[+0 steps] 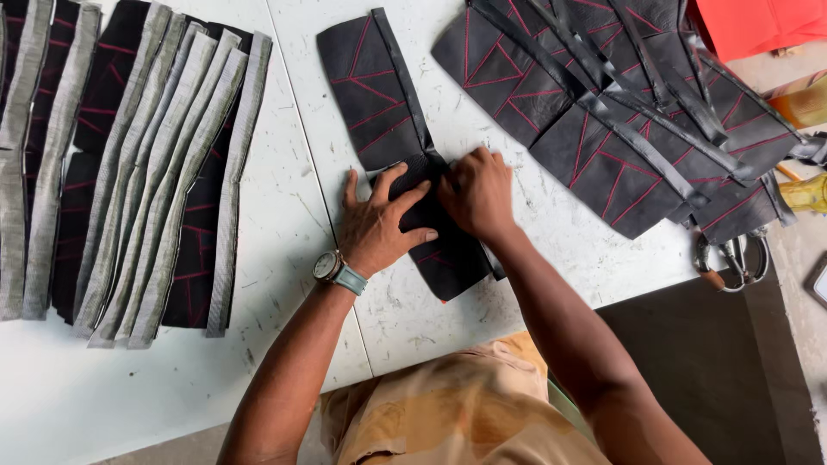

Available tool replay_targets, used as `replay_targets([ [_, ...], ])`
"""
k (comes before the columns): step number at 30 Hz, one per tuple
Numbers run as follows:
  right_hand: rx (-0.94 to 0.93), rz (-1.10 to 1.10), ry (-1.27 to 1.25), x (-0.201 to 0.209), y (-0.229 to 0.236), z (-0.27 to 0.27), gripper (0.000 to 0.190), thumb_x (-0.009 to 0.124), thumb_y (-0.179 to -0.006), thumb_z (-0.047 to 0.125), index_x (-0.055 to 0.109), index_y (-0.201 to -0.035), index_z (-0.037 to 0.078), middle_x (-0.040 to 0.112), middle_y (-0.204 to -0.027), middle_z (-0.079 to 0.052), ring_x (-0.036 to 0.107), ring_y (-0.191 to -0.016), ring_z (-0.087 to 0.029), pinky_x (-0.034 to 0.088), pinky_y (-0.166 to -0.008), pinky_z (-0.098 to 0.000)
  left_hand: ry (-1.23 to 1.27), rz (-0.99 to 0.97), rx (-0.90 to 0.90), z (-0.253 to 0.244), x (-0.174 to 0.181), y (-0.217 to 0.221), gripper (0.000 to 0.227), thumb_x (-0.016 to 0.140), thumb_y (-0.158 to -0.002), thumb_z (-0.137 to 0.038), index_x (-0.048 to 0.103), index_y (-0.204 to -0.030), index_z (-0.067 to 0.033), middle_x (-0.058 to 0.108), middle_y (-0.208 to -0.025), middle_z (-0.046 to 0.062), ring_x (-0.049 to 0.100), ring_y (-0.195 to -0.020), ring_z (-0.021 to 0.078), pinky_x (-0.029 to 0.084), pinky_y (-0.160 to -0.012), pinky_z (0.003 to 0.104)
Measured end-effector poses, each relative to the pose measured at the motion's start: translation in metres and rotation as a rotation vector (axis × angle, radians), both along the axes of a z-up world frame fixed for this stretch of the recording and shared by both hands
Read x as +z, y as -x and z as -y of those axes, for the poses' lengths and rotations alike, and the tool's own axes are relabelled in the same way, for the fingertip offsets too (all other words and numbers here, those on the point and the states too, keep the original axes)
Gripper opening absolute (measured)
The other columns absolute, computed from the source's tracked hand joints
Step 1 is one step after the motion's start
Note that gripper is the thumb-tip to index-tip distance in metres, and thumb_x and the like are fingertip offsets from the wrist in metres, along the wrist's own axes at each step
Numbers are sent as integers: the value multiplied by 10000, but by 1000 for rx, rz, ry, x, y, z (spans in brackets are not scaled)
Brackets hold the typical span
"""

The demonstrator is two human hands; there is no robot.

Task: The person repeatedly folds black fabric pieces with red geometric patterns on a white table. They align edges, fold the fabric in half, and smooth the creases by hand. Finished pieces are stacked to the left while new pieces are taken from a pile on the right.

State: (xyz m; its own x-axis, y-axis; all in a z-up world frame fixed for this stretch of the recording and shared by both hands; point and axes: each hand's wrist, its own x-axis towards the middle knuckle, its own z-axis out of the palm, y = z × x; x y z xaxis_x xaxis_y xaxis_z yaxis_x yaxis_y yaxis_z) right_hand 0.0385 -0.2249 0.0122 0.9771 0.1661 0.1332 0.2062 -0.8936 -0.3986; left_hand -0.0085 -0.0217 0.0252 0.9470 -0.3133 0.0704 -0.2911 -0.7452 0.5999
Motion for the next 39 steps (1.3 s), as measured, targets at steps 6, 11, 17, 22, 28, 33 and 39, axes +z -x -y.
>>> replay_targets([
  [6, 90, -83, 63, 15, 11, 18, 177, 792, -770, 268, 703, -762, 115, 616, -990, -116, 554, -990, -348, 442, -857, -468, 50, -43, 41, 1, 1, 3, 805, 838, -715, -559, 616, -1378, -159, 464, -1518, 41, 528, -1331, 234, 84, -1209, 657],
  [11, 44, -69, 49, 1, 2, 9, 203, 789, -792, 295, 695, -786, 115, 611, -990, -102, 551, -996, -336, 426, -855, -473, 34, -41, 26, -2, 0, 2, 783, 836, -726, -571, 625, -1361, -163, 468, -1512, 50, 533, -1325, 238, 86, -1205, 654],
  [17, 146, 45, 69, -7, -80, -36, 315, 686, -938, 350, 664, -1128, 99, 593, -1260, -106, 544, -1191, -327, 408, -937, -523, 40, -59, 51, 0, 3, 1, 790, 835, -710, -594, 632, -1355, -185, 478, -1499, 31, 539, -1318, 254, 90, -1215, 635],
  [22, 425, 111, 365, 48, 21, 10, 623, 582, -1013, 502, 475, -1535, 178, 422, -1614, -75, 352, -1452, -405, 276, -1050, -682, 64, -20, 49, 1, -1, 5, 790, 817, -741, -577, 612, -1395, -182, 462, -1531, 23, 561, -1306, 244, 90, -1210, 644],
  [28, 200, 44, 68, 60, 56, 42, 490, 580, -1053, 456, 643, -1422, 138, 441, -1610, -145, 376, -1468, -413, 312, -1167, -646, 31, -14, 18, 0, -6, 3, 778, 809, -761, -591, 614, -1397, -189, 450, -1536, 25, 533, -1336, 249, 95, -1216, 644],
  [33, 219, 233, 330, 42, 31, 49, 292, 737, -879, 349, 744, -1151, 246, 597, -1399, -113, 480, -1316, -421, 341, -1011, -627, 16, 59, 18, 0, -6, 3, 793, 809, -742, -611, 619, -1389, -193, 450, -1520, 32, 516, -1351, 268, 88, -1194, 645],
  [39, 331, 95, 81, 28, 16, 45, 381, 724, -914, 242, 744, -1292, 199, 633, -1252, -92, 576, -1136, -287, 445, -940, -428, 26, -98, 41, -1, -8, 4, 791, 789, -763, -614, 596, -1411, -203, 430, -1560, 10, 588, -1255, 228, 62, -1238, 635],
])
